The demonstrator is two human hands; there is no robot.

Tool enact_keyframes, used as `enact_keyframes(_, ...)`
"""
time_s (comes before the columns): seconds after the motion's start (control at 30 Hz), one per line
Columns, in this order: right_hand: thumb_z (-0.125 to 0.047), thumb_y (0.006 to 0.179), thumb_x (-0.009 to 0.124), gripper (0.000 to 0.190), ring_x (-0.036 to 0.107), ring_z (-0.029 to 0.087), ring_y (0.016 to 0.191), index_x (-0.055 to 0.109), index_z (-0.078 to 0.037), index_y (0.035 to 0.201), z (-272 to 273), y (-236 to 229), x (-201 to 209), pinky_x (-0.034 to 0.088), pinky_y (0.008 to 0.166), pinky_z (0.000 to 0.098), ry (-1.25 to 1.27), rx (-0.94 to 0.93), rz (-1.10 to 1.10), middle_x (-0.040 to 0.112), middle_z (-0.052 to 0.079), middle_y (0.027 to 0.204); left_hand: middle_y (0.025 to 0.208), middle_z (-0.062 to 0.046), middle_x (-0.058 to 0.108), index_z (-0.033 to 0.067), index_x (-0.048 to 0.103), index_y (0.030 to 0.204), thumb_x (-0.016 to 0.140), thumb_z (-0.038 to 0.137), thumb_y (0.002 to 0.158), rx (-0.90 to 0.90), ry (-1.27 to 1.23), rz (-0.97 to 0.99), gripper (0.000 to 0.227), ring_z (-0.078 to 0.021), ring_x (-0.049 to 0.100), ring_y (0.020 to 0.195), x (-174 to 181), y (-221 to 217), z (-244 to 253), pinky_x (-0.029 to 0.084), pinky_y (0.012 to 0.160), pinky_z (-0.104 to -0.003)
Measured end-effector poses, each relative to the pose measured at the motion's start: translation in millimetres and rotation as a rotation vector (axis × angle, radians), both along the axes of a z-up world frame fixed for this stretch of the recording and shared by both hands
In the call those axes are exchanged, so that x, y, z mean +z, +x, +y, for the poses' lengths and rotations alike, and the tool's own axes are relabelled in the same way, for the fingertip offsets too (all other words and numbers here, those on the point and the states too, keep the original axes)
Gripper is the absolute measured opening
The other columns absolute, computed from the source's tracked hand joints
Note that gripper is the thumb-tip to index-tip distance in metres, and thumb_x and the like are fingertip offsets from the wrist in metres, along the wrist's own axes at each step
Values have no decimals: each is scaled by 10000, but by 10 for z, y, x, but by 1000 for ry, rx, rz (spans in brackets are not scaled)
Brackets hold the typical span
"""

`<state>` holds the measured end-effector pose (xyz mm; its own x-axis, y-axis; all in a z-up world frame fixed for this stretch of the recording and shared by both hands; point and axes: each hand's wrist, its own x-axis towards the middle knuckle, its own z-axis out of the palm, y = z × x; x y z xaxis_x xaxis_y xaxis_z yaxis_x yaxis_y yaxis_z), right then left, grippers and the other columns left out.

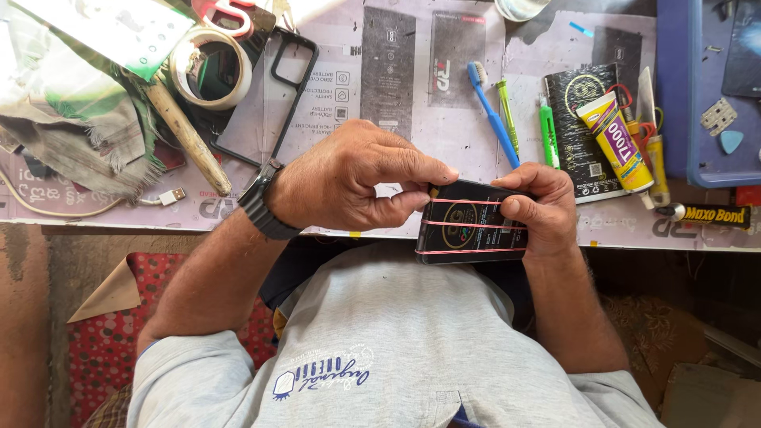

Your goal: The person holds a black smartphone and wraps multiple rubber bands around it. They first apply several pink bands lengthwise, then add more pink bands widthwise to create a grid pattern. Finally, they add a yellow rubber band around the width of the phone.

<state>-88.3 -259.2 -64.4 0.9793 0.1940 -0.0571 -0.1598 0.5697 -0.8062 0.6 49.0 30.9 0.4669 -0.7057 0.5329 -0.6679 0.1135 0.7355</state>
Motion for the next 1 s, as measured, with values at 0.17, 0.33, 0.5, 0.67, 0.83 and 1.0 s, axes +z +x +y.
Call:
enact_keyframes(0.17, -5, 890, 844, 222, 768, 211, 882, 725, 38, 1073, 11, 3, 6, 639, 768, 303, 50, 1, 17, 764, 207, 1037, 1047, -86, 778, 85, 707, 1240, 763, 32, 945, -16, -31, 80, 305, -181, 786, 935, -44, 13, -25, 647, 804, -283)
enact_keyframes(0.33, 3, 893, 837, 215, 770, 220, 873, 724, 47, 1070, 16, 7, 2, 642, 756, 312, 39, -17, 12, 762, 217, 1025, 1019, -87, 784, 94, 723, 1225, 759, 8, 917, 8, -9, 118, 322, -181, 788, 916, -92, 35, -27, 640, 786, -281)
enact_keyframes(0.5, -29, 901, 839, 231, 758, 199, 864, 721, 48, 1084, 33, 42, 26, 627, 769, 289, -3, -50, 29, 760, 199, 1032, 1059, -85, 789, 108, 706, 1313, 699, 69, 1010, 34, -23, 192, 305, -164, 799, 946, -225, 56, -32, 664, 858, -261)
enact_keyframes(0.67, -72, 929, 819, 241, 750, 184, 856, 695, 41, 1102, 124, 127, 119, 626, 774, 292, 34, -132, 87, 757, 177, 1034, 1382, -115, 616, 140, 456, 1547, 596, 416, 1080, -64, -280, 479, 560, -167, 678, 1205, -379, -50, -185, 657, 992, -318)
enact_keyframes(0.83, -81, 1012, 771, 231, 722, 146, 815, 674, 62, 1165, 421, 170, 134, 604, 745, 265, 85, -221, 122, 745, 148, 1026, 1623, -189, 375, 137, 210, 1621, 625, 474, 1033, 83, -423, 638, 795, -234, 546, 1325, -449, -272, -519, 487, 1202, -426)
enact_keyframes(1.0, -98, 990, 757, 214, 730, 147, 828, 659, 24, 1136, 501, 179, 201, 608, 743, 266, 82, -251, 52, 752, 141, 1022, 1534, -212, 486, 91, 255, 1628, 544, 445, 1096, -64, -616, 793, 702, -249, 572, 1348, -444, -150, -576, 482, 1214, -431)
